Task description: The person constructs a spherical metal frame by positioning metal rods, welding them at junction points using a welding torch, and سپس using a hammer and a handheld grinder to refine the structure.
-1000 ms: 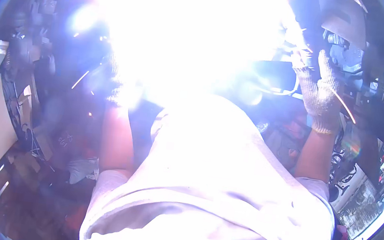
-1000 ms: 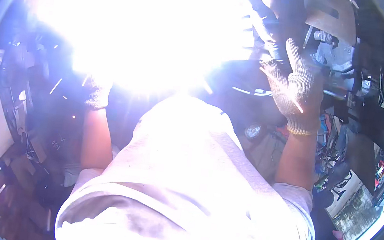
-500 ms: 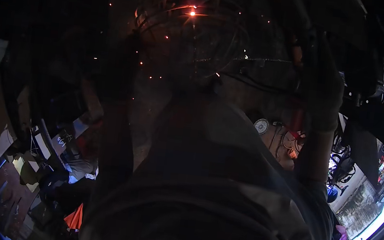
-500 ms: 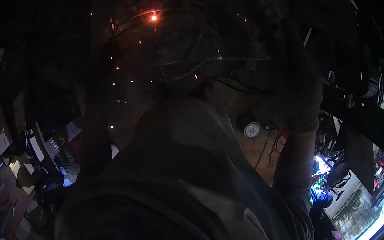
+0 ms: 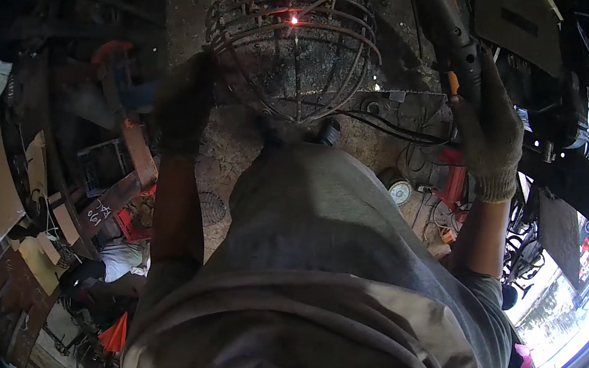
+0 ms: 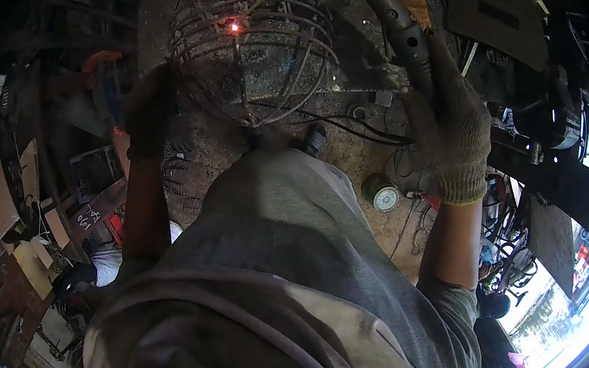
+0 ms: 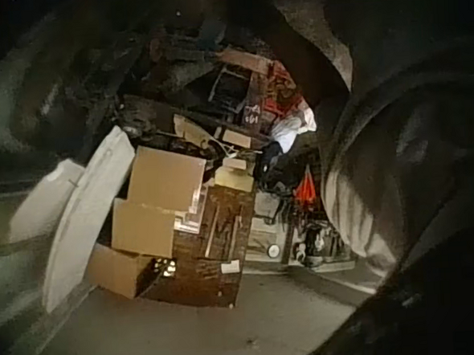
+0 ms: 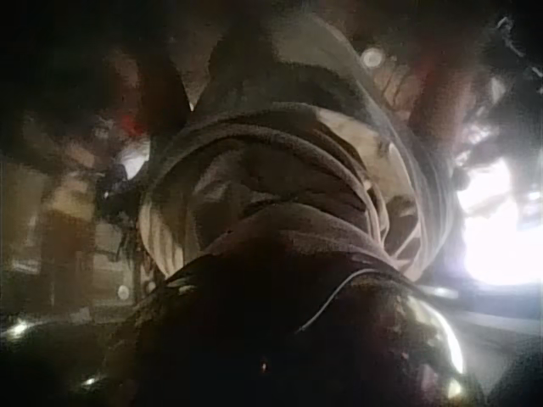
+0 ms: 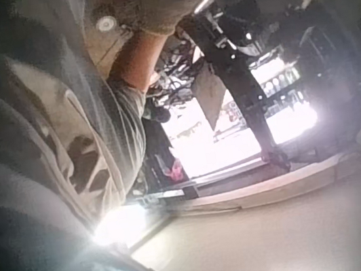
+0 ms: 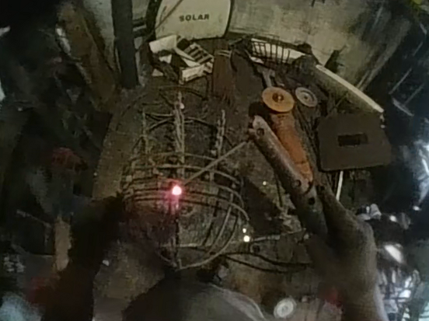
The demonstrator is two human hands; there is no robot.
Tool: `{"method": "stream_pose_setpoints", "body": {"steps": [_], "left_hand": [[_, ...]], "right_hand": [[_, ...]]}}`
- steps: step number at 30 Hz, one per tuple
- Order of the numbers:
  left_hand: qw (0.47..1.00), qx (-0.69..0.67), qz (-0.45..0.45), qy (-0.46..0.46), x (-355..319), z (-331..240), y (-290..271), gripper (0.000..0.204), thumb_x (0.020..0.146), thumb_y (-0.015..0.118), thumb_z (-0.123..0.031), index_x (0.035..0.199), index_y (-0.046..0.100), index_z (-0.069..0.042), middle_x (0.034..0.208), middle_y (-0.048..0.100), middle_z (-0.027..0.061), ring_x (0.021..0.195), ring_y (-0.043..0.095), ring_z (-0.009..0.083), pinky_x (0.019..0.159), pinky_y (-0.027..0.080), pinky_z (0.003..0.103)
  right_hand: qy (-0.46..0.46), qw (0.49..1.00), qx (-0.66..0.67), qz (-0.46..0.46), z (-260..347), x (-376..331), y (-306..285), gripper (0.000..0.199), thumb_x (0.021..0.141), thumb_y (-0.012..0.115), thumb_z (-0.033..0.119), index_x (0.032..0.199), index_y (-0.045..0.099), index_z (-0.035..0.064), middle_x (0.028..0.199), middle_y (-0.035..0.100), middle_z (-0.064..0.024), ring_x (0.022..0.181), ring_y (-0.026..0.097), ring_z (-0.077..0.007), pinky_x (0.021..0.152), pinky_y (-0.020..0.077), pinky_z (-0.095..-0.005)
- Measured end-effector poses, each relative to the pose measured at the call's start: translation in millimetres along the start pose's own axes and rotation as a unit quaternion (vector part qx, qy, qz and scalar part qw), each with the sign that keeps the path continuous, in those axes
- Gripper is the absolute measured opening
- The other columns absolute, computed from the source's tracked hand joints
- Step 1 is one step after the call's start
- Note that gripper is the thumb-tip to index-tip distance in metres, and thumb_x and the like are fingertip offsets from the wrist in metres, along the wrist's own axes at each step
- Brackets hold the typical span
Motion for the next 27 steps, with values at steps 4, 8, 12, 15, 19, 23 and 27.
{"method": "stream_pose_setpoints", "body": {"steps": [4,8,12,15,19,23,27], "left_hand": [[0.995,-0.018,-0.097,0.034,-4.5,-0.3,-7.8,0.021,0.1,0.06,-0.027,0.109,0.073,-0.014,0.095,0.074,0.0096,0.077,0.071,0.0242,0.067,0.056,0.036],[1.0,0.006,-0.028,-0.003,-4.2,-0.3,-6.5,0.022,0.1,0.059,-0.027,0.111,0.072,-0.013,0.097,0.074,0.0098,0.079,0.071,0.0253,0.069,0.056,0.037],[1.0,-0.006,-0.021,-0.011,-4.0,-0.7,-5.8,0.023,0.1,0.058,-0.027,0.113,0.071,-0.012,0.099,0.073,0.01,0.082,0.071,0.0263,0.071,0.057,0.038],[1.0,-0.006,-0.011,-0.014,-2.1,0.1,-5.1,0.025,0.1,0.057,-0.026,0.115,0.07,-0.011,0.1,0.073,0.0101,0.084,0.071,0.0271,0.073,0.057,0.039],[1.0,-0.015,-0.008,-0.025,-4.2,2.6,-8.9,0.026,0.1,0.056,-0.026,0.117,0.069,-0.01,0.102,0.073,0.0104,0.086,0.07,0.0282,0.076,0.057,0.039],[0.999,-0.027,0.001,-0.032,-3.9,2.1,-11.0,0.028,0.1,0.055,-0.026,0.119,0.068,-0.01,0.104,0.073,0.0106,0.089,0.07,0.0292,0.078,0.057,0.04],[0.998,-0.049,0.016,-0.032,-1.3,0.3,-15.3,0.03,0.1,0.054,-0.026,0.122,0.067,-0.009,0.106,0.073,0.0108,0.091,0.07,0.0302,0.081,0.058,0.041]], "right_hand": [[-0.055,0.998,-0.015,-0.008,-4.0,-1.7,-1.4,0.057,0.085,0.077,0.019,0.136,0.059,0.0019,0.108,0.073,-0.0221,0.092,0.074,-0.0341,0.079,0.0582,-0.0404],[-0.071,0.997,-0.024,-0.023,-7.6,-1.4,-0.5,0.053,0.083,0.083,0.027,0.12,0.067,-0.0085,0.1,0.073,-0.026,0.084,0.073,-0.0356,0.076,0.0577,-0.0403],[-0.076,0.994,-0.05,-0.061,-4.9,-0.1,0.3,0.05,0.082,0.085,0.027,0.112,0.069,-0.0098,0.1,0.073,-0.0248,0.083,0.072,-0.0359,0.075,0.0571,-0.0405],[-0.073,0.995,-0.049,-0.044,-5.6,-1.4,2.5,0.047,0.084,0.082,0.025,0.113,0.068,-0.0096,0.099,0.073,-0.0229,0.084,0.072,-0.0317,0.076,0.0561,-0.0387],[-0.091,0.994,-0.056,-0.031,-2.9,-2.3,4.1,0.042,0.091,0.075,0.022,0.114,0.065,-0.0113,0.095,0.073,-0.0186,0.083,0.071,-0.0228,0.077,0.0543,-0.036],[-0.031,0.999,-0.04,-0.009,-15.5,-5.9,10.0,0.036,0.093,0.073,0.017,0.114,0.065,-0.0113,0.092,0.073,-0.0137,0.084,0.07,-0.0194,0.079,0.0544,-0.0325],[-0.024,0.998,0.041,-0.033,-8.7,-8.7,12.2,0.038,0.096,0.071,0.022,0.125,0.062,-0.0009,0.102,0.071,-0.0107,0.089,0.069,-0.0195,0.076,0.0541,-0.0344]]}}
Point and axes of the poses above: each hand's wrist, its own x-axis towards the middle knuckle, its own y-axis out of the palm, z = x × y, the point moved 7 cm from there along x, towards the middle knuckle
